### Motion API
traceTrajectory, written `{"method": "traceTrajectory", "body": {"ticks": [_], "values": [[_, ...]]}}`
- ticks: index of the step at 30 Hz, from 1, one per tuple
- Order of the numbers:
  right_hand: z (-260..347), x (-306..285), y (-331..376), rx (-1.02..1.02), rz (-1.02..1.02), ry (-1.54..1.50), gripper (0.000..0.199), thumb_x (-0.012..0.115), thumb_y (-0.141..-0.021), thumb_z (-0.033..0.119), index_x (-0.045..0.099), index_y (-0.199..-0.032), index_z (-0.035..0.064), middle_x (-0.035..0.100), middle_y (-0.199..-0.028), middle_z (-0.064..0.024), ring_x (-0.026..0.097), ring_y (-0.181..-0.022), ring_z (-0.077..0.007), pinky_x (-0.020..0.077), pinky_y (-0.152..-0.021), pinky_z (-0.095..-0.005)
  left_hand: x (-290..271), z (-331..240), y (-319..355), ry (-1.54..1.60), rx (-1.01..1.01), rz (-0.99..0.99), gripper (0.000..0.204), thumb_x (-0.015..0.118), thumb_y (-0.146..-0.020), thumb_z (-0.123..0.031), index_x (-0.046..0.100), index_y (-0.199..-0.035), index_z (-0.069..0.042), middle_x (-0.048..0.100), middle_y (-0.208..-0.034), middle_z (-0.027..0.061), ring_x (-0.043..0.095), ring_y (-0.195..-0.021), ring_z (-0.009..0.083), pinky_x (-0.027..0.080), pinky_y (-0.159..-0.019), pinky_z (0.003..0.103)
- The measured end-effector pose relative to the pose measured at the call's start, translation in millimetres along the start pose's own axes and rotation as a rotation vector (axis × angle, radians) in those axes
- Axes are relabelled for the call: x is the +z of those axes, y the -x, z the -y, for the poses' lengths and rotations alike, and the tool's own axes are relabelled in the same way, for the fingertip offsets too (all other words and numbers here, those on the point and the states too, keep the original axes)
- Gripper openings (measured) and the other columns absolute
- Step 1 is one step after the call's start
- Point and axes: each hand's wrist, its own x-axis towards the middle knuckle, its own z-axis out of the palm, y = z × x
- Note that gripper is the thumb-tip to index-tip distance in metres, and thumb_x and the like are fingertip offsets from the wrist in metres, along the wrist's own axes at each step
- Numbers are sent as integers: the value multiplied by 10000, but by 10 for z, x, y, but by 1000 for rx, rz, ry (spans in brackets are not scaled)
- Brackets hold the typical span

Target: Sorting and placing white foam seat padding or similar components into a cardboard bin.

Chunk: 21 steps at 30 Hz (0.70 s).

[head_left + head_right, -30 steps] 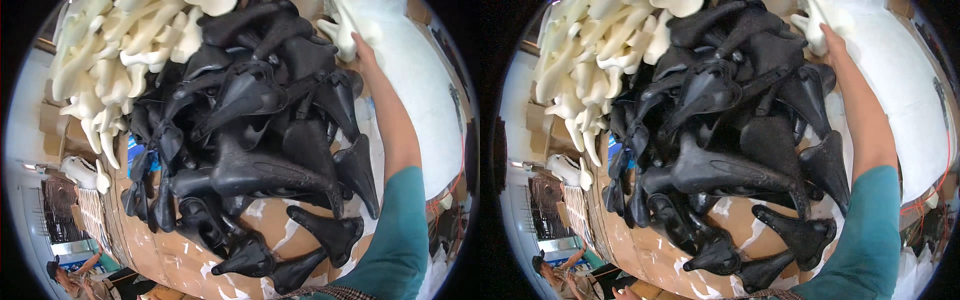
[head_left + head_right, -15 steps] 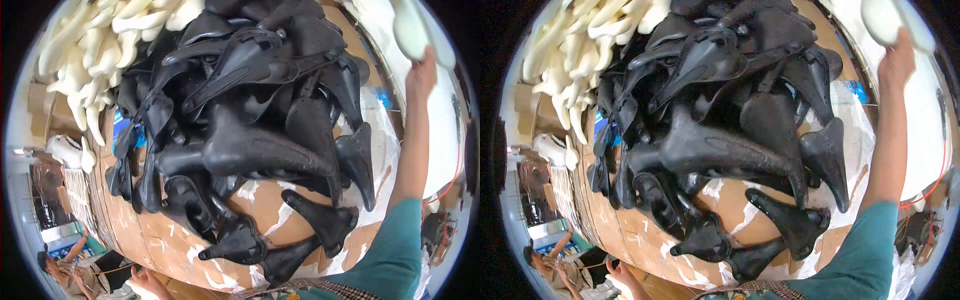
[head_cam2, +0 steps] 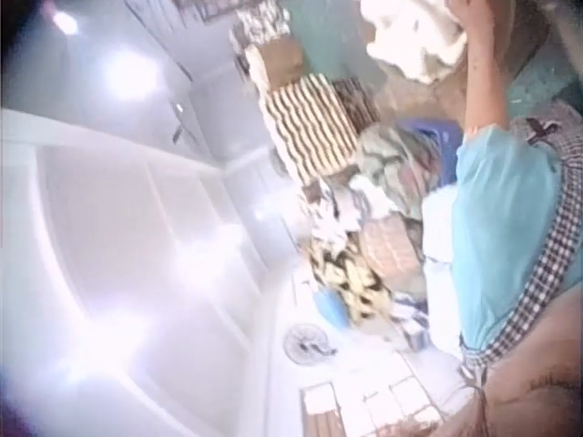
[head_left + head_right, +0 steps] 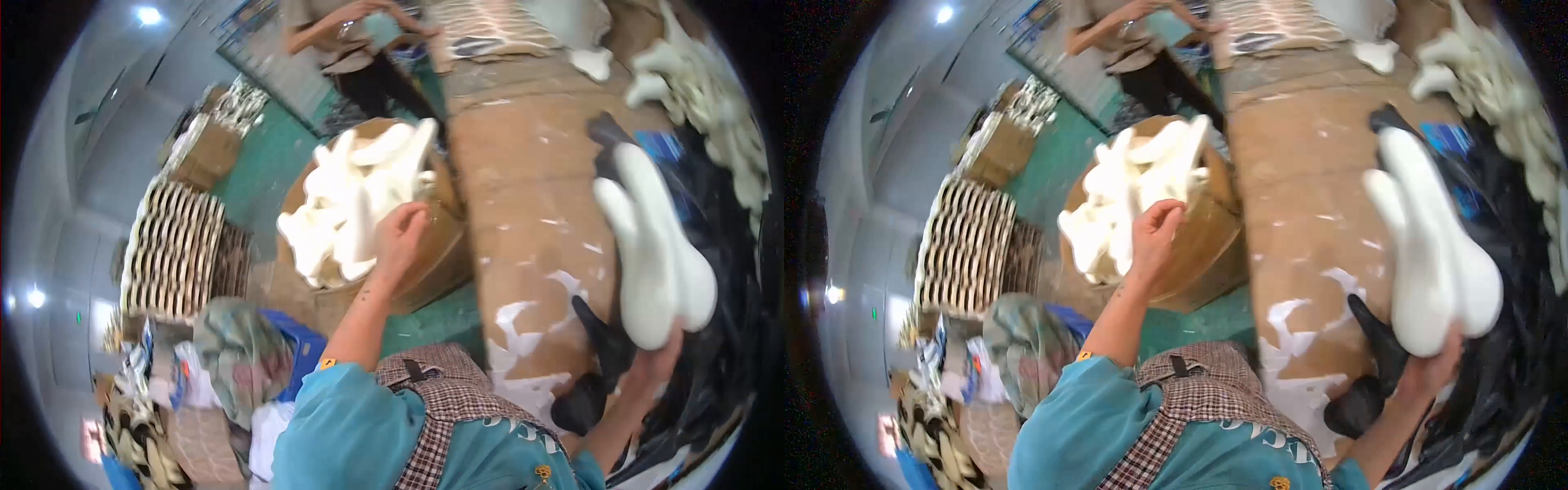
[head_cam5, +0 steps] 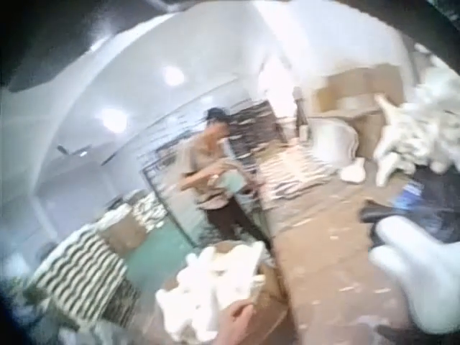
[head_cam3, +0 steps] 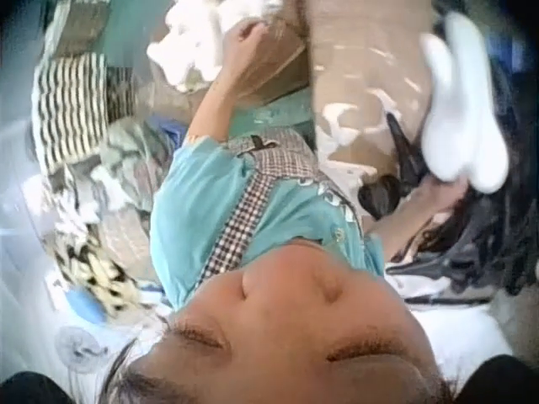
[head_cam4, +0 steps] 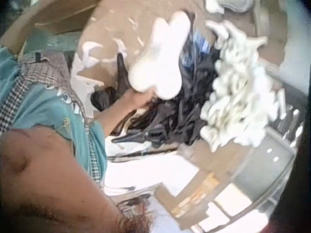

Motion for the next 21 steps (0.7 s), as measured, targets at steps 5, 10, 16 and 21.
{"method": "traceTrajectory", "body": {"ticks": [5, 10, 16, 21], "values": [[-1330, 2234, 788, 383, 520, -91, 442, 416, -909, 292, 399, -1241, 1, 510, -1194, -123, 501, -1090, -235, 393, -948, -382, -2320, 318, 831, 85, -205, -649, 245, 518, -881, -175, 587, -1002, 27, 624, -855, 86, 576, -714, 121, 472, -647, 245], [-2463, 3729, 1492, 568, 628, -102, 436, 406, -913, 337, 415, -1245, 55, 524, -1198, -63, 508, -1081, -203, 414, -915, -364, -4243, 1014, 2476, -24, -330, -1059, 207, 497, -880, -149, 576, -1002, -3, 610, -801, 70, 569, -646, 120, 456, -591, 231], [-3956, 3805, 1413, 447, 585, 204, 503, 525, -843, 199, 344, -1290, 55, 462, -1221, -95, 476, -1086, -237, 404, -896, -403, -5581, 1802, 4430, 211, -632, -1605, 231, 530, -767, -43, 550, -997, -29, 584, -823, 88, 565, -664, 169, 438, -518, 242], [-4086, 4255, 1964, 133, 320, 547, 629, 596, -747, 108, 302, -1293, 2, 453, -1178, -177, 447, -1103, -275, 394, -894, -374, -6123, 1970, 5342, 258, -744, -1926, 315, 525, -719, -86, 547, -1033, -80, 574, -853, 112, 549, -652, 217, 435, -531, 257]]}}
